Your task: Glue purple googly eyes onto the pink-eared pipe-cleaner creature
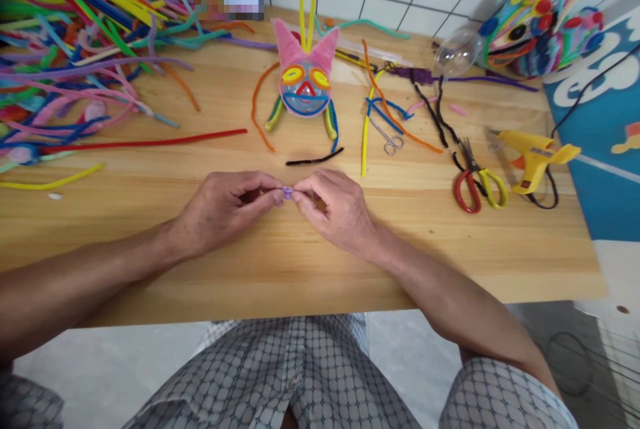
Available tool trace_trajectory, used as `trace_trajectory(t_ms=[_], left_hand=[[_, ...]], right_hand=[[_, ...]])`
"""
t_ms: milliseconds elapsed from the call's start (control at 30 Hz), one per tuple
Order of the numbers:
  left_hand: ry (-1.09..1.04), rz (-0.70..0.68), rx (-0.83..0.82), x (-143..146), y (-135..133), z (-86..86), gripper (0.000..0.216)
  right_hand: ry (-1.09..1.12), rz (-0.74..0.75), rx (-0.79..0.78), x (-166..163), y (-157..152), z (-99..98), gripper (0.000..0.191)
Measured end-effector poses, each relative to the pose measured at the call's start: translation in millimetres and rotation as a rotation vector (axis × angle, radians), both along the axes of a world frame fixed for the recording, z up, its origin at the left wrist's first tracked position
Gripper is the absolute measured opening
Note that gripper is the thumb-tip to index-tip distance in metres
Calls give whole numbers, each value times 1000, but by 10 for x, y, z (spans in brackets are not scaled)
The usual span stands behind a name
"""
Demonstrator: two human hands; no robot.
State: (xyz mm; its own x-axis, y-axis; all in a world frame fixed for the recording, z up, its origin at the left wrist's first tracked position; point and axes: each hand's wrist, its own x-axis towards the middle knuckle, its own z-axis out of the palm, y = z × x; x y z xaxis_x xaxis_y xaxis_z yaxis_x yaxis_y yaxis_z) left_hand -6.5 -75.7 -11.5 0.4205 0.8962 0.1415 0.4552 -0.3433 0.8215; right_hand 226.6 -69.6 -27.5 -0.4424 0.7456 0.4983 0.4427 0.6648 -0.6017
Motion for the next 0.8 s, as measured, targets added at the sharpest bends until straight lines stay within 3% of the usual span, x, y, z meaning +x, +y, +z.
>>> trace_trajectory(t_ms=[200,367,567,800], left_hand=[[1,5,16,13,4,-7,18],[-8,116,53,-10,36,-11,22],[24,232,60,-44,101,-34,15],[59,232,61,-92,180,-12,9]], right_hand=[[16,-17,-28,6,-8,18,13],[38,-56,-81,-22,7,21,15],[-186,-52,19,-38,78,-102,16],[-145,-44,28,136,108,-78,16]])
